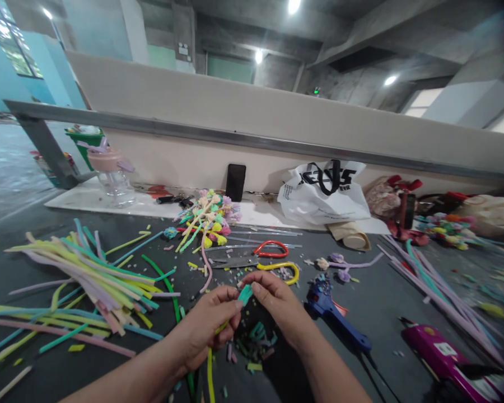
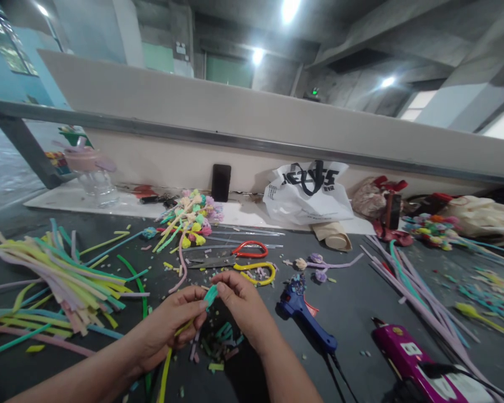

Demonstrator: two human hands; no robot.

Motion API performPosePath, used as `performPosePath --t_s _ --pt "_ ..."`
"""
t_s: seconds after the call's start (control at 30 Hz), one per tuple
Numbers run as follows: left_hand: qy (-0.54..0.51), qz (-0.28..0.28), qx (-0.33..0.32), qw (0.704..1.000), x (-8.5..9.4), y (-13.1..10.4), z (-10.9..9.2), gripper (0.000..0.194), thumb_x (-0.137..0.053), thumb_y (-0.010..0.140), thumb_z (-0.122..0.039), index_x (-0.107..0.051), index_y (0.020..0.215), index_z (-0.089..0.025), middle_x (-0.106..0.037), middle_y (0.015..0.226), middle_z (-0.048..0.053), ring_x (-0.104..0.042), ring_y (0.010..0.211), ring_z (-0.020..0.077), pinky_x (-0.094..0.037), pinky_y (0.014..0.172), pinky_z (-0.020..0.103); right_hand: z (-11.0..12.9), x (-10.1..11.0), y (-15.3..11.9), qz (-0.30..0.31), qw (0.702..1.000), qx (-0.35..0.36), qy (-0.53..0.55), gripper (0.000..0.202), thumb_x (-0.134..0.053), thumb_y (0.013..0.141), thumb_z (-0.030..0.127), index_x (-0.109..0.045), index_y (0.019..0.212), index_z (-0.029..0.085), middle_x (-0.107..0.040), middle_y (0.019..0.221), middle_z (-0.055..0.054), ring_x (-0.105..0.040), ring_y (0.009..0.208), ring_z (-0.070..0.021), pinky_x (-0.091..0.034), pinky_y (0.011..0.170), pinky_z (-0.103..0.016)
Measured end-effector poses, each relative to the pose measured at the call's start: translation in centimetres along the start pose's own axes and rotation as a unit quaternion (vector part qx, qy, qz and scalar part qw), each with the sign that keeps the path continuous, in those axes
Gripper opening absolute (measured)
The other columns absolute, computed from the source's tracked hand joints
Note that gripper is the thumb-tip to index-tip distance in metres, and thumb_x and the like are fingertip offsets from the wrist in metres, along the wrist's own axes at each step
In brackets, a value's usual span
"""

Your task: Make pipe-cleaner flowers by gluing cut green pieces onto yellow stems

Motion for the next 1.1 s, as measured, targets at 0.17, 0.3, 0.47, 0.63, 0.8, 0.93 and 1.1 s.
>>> performPosePath --t_s 0.17,0.3,0.47,0.63,0.8,0.93,1.1 --pt "0.014 -0.003 0.000 1.000 -0.11 0.06 0.11 0.018 -0.054 0.074 -0.034 -0.043 0.078 -0.020 -0.047 0.053 -0.008 -0.025 0.028 0.0003 -0.008 0.031 0.016 0.09 0.07 0.14 -0.007 0.999 -0.001 -0.031 0.020 -0.056 0.076 0.035 -0.064 0.086 0.018 -0.064 0.083 -0.003 -0.056 0.080 -0.0179 -0.041 0.075 -0.030" --pt "0.029 -0.004 -0.002 1.000 -0.47 -0.09 -0.25 0.019 -0.055 0.073 -0.033 -0.040 0.071 -0.020 -0.046 0.050 -0.008 -0.024 0.027 0.0008 -0.009 0.030 0.016 0.08 -0.04 0.30 -0.032 0.997 0.006 -0.072 0.015 -0.057 0.074 0.030 -0.063 0.076 0.017 -0.061 0.073 0.000 -0.054 0.073 -0.0157 -0.040 0.069 -0.027" --pt "0.046 -0.005 0.012 0.999 -0.51 -0.18 -0.42 0.019 -0.054 0.073 -0.032 -0.040 0.071 -0.021 -0.046 0.051 -0.008 -0.026 0.028 0.0013 -0.011 0.029 0.015 0.29 -0.23 0.19 -0.056 0.991 0.024 -0.122 0.010 -0.055 0.073 0.024 -0.059 0.067 0.017 -0.055 0.063 0.003 -0.049 0.063 -0.0120 -0.037 0.060 -0.022" --pt "0.041 -0.002 0.012 0.999 -0.46 -0.08 -0.25 0.015 -0.051 0.074 -0.031 -0.041 0.071 -0.020 -0.047 0.051 -0.008 -0.026 0.028 0.0012 -0.011 0.029 0.015 0.44 -0.51 0.00 -0.090 0.976 0.061 -0.186 0.011 -0.052 0.074 0.022 -0.057 0.065 0.017 -0.054 0.061 0.003 -0.049 0.061 -0.0119 -0.037 0.058 -0.021" --pt "0.051 -0.014 0.001 0.999 -0.59 -0.06 -0.23 0.019 -0.055 0.071 -0.032 -0.040 0.068 -0.020 -0.045 0.049 -0.009 -0.026 0.027 0.0011 -0.011 0.028 0.015 0.61 -0.68 -0.09 -0.103 0.967 0.076 -0.218 0.011 -0.052 0.074 0.024 -0.058 0.066 0.018 -0.056 0.062 0.002 -0.050 0.062 -0.0131 -0.037 0.060 -0.022" --pt "0.060 -0.016 -0.006 0.998 -0.71 -0.04 -0.17 0.022 -0.055 0.071 -0.032 -0.038 0.065 -0.020 -0.040 0.044 -0.010 -0.024 0.026 0.0011 -0.012 0.028 0.015 0.64 -0.74 -0.13 -0.102 0.966 0.077 -0.224 0.013 -0.052 0.075 0.026 -0.057 0.064 0.019 -0.055 0.061 0.002 -0.049 0.061 -0.0136 -0.036 0.059 -0.023" --pt "0.055 -0.007 -0.022 0.998 -0.43 0.16 0.44 0.019 -0.052 0.074 -0.031 -0.040 0.066 -0.020 -0.039 0.045 -0.010 -0.024 0.027 0.0013 -0.012 0.030 0.015 0.51 -0.83 -0.12 -0.101 0.966 0.068 -0.226 0.014 -0.051 0.076 0.026 -0.056 0.064 0.019 -0.054 0.059 0.002 -0.048 0.059 -0.0133 -0.035 0.057 -0.023"
Point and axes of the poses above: each hand's wrist, its own y-axis towards the middle knuckle, its own x-axis out of the back of the hand, z = x × y, the point moved 1 cm from there along y, towards the middle knuckle
